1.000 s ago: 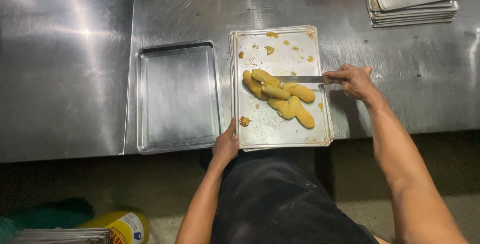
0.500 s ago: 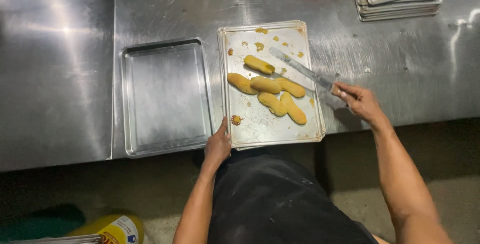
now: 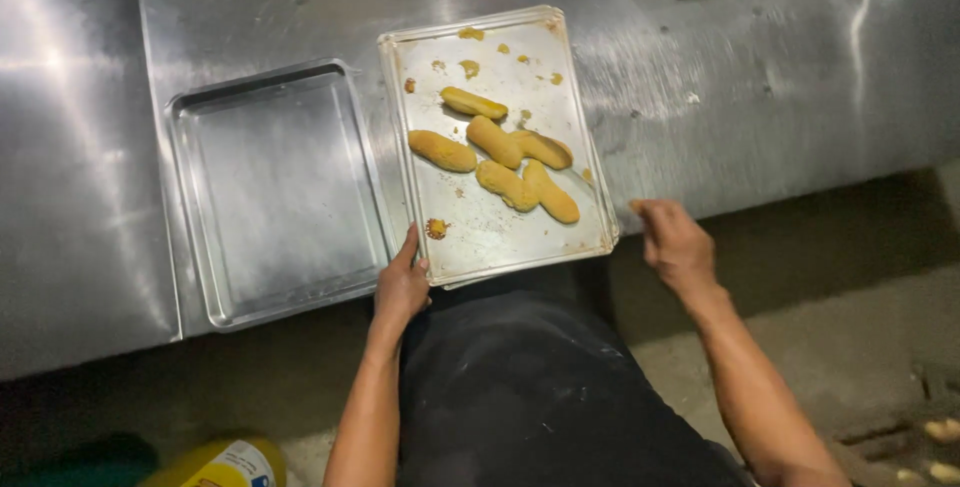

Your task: Separating stuck-together baked bread pieces and organizing them neatly onto metal trays.

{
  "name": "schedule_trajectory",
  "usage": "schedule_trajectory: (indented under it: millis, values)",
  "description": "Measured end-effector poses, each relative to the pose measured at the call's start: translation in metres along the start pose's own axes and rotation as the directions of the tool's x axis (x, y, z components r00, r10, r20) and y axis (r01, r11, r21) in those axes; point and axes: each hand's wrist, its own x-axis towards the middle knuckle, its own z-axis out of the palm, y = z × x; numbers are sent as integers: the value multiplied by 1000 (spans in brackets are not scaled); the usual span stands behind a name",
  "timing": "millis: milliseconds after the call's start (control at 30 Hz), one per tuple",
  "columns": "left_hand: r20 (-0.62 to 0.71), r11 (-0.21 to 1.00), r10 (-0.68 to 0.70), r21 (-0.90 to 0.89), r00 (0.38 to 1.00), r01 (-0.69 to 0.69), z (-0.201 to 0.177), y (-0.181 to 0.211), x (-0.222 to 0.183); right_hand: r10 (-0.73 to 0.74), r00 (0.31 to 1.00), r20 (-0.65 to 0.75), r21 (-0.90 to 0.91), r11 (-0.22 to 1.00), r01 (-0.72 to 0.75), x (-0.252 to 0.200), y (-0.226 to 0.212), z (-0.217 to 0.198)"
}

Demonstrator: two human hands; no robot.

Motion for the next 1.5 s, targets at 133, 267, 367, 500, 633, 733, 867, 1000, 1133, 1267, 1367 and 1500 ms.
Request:
schedule_trajectory:
  millis: [133, 267, 367, 500, 633, 733, 867, 1000, 1133, 1267, 1367, 1500]
  values:
    - [25, 999, -12, -35, 1000, 12, -2, 4, 1, -154, 987, 38, -282, 946, 159, -31, 10, 3]
    - [8, 998, -4, -65, 1000, 4, 0, -4, 3, -37, 995, -89, -235, 972, 15, -72, 62, 0]
    - [13, 997, -15, -72, 1000, 16, 1, 0, 0, 10, 981, -196, -216, 975, -53, -70, 89, 11]
    - [-21, 989, 30, 145, 999, -27, -3, -6, 8, 86, 966, -245, -146, 981, -124, -25, 123, 61]
    - [-36, 893, 97, 445, 995, -71, -20, 13, 29, 136, 964, -229, -112, 980, -165, 7, 109, 73]
    - [-122, 803, 296, 569, 947, -178, -23, 37, 57, 94, 962, -255, -272, 948, -164, 34, 67, 62]
    - [16, 470, 711, 733, 703, -492, -14, 74, 100, 74, 996, -46, -56, 995, -77, 44, 0, 65]
    - [79, 100, 940, 867, 332, -488, -1, 96, 130, -76, 987, 144, -7, 997, 78, 55, -55, 72]
    - [257, 79, 685, 904, 681, -421, 5, 89, 138, -102, 980, 173, -69, 991, 115, 62, -79, 70]
    - [125, 173, 835, 864, 535, -472, -43, 99, 92, -138, 988, 73, -301, 941, 154, 64, -91, 39]
    - [-144, 489, 823, 673, 550, -555, -78, 76, 86, -85, 996, 4, -222, 971, 84, 61, -63, 47]
    - [-503, 833, 547, 253, 669, -492, -138, 14, 116, 386, 895, 224, 442, 778, -446, 67, -68, 71]
